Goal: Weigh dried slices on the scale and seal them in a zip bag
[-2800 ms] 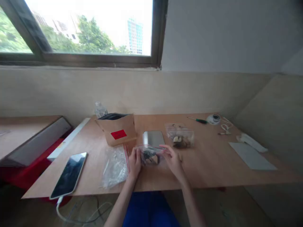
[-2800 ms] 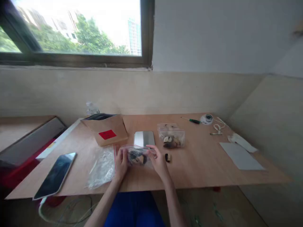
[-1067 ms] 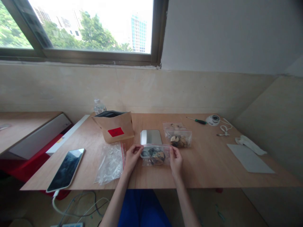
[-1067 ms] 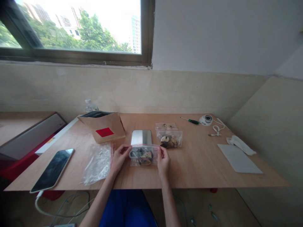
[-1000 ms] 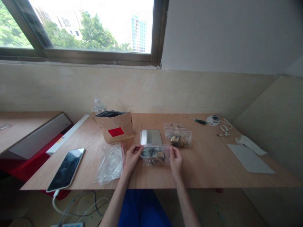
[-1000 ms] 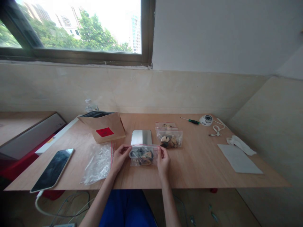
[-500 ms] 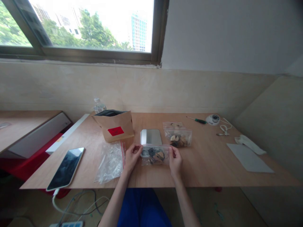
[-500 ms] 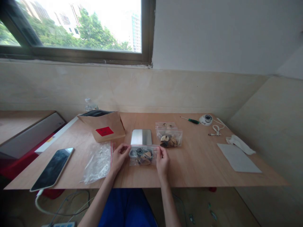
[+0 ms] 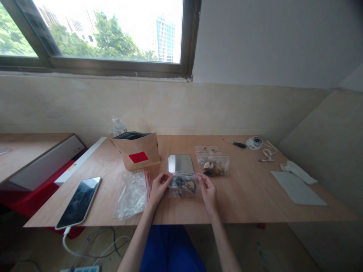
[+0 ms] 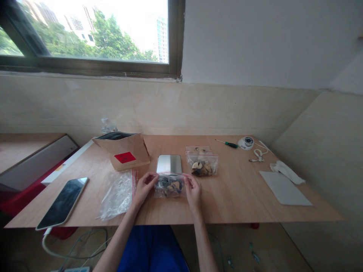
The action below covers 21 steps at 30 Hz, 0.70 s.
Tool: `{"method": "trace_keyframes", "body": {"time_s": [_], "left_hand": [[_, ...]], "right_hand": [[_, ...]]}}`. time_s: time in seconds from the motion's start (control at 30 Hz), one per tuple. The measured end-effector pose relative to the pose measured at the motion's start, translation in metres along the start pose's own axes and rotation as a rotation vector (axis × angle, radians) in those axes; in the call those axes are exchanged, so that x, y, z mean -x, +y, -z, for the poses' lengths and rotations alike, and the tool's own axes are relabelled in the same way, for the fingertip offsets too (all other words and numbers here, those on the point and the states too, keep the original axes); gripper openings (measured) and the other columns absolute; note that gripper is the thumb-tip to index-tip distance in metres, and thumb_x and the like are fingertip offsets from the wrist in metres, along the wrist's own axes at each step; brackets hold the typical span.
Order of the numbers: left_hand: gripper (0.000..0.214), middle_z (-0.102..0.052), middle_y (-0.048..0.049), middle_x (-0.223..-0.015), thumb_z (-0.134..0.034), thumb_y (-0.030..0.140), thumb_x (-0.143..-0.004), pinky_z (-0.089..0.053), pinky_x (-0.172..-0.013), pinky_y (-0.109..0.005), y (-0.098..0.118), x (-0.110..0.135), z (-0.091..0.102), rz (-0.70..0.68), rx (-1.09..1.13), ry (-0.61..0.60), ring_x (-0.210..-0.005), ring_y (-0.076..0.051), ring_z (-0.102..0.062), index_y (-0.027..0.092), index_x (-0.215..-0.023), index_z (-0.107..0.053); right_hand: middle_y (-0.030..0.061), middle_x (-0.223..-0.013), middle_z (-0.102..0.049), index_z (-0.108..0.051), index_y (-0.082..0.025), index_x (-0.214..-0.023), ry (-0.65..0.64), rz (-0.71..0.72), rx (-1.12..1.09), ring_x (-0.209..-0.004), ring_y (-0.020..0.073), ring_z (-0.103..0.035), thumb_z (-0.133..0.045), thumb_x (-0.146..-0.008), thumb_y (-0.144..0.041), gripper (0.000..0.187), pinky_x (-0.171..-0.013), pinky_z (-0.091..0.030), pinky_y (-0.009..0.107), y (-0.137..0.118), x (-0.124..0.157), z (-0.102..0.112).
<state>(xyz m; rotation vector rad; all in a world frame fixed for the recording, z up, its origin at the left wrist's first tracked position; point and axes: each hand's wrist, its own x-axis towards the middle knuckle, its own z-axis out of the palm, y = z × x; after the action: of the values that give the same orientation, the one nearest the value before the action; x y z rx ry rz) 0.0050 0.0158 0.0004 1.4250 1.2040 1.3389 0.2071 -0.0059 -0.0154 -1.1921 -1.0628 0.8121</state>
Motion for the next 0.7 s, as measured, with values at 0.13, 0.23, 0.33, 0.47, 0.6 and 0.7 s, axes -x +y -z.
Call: {"method": "trace_keyframes", "body": {"time_s": [0.13, 0.23, 0.33, 0.47, 0.6, 0.7], "left_hand": [[0.023, -0.066, -0.0041, -0.079, -0.061, 0.039, -0.076, -0.047, -0.071, -0.026, 0.002, 0.001, 0.0, -0.023, -0.015, 0.021, -0.077, -0.017, -0.061, 0.017, -0.08, -0.063], [0.023, -0.066, -0.0038, -0.078, -0.061, 0.04, -0.076, -0.047, -0.072, -0.026, 0.004, 0.001, 0.001, -0.026, -0.029, 0.031, -0.077, -0.018, -0.061, 0.017, -0.077, -0.063], [0.023, -0.065, -0.0036, -0.078, -0.061, 0.04, -0.075, -0.047, -0.072, -0.026, 0.004, 0.001, 0.001, -0.025, -0.042, 0.032, -0.077, -0.018, -0.061, 0.017, -0.076, -0.062], [0.021, -0.066, -0.0035, -0.077, -0.061, 0.039, -0.076, -0.046, -0.071, -0.026, 0.002, 0.002, 0.002, -0.047, -0.052, 0.041, -0.076, -0.018, -0.061, 0.017, -0.077, -0.063], [0.021, -0.066, -0.0031, -0.077, -0.06, 0.038, -0.077, -0.045, -0.07, -0.025, 0.001, 0.002, 0.003, -0.059, -0.071, 0.042, -0.076, -0.017, -0.061, 0.017, -0.079, -0.064], [0.022, -0.064, -0.0028, -0.076, -0.06, 0.039, -0.077, -0.044, -0.069, -0.025, 0.001, 0.002, 0.003, -0.048, -0.074, 0.035, -0.074, -0.017, -0.06, 0.017, -0.078, -0.063]], "right_hand": [[0.0092, -0.094, -0.072, -0.065, -0.018, -0.091, -0.022, -0.008, -0.018, -0.089, 0.0226, -0.067, -0.057, -0.081, -0.045, 0.03, -0.083, -0.052, 0.036, 0.0, 0.0, -0.002], [0.0098, -0.091, -0.073, -0.066, -0.017, -0.088, 0.028, -0.01, -0.005, -0.087, 0.0229, -0.067, -0.058, -0.079, -0.045, 0.03, -0.081, -0.053, 0.037, 0.002, 0.0, -0.003], [0.01, -0.089, -0.073, -0.066, -0.017, -0.087, 0.06, -0.012, 0.013, -0.085, 0.0228, -0.067, -0.059, -0.078, -0.046, 0.031, -0.078, -0.053, 0.036, 0.005, 0.0, -0.003], [0.0097, -0.089, -0.072, -0.066, -0.017, -0.086, 0.055, -0.008, 0.021, -0.084, 0.0219, -0.067, -0.059, -0.078, -0.046, 0.032, -0.077, -0.053, 0.034, 0.008, 0.0, -0.004], [0.0092, -0.089, -0.072, -0.065, -0.017, -0.086, 0.041, 0.007, 0.013, -0.084, 0.0206, -0.067, -0.059, -0.079, -0.044, 0.029, -0.079, -0.052, 0.033, 0.01, 0.0, -0.004], [0.0094, -0.088, -0.072, -0.064, -0.017, -0.086, 0.051, 0.01, 0.028, -0.083, 0.0207, -0.067, -0.059, -0.079, -0.045, 0.029, -0.079, -0.052, 0.033, 0.011, 0.0, -0.003]]}}
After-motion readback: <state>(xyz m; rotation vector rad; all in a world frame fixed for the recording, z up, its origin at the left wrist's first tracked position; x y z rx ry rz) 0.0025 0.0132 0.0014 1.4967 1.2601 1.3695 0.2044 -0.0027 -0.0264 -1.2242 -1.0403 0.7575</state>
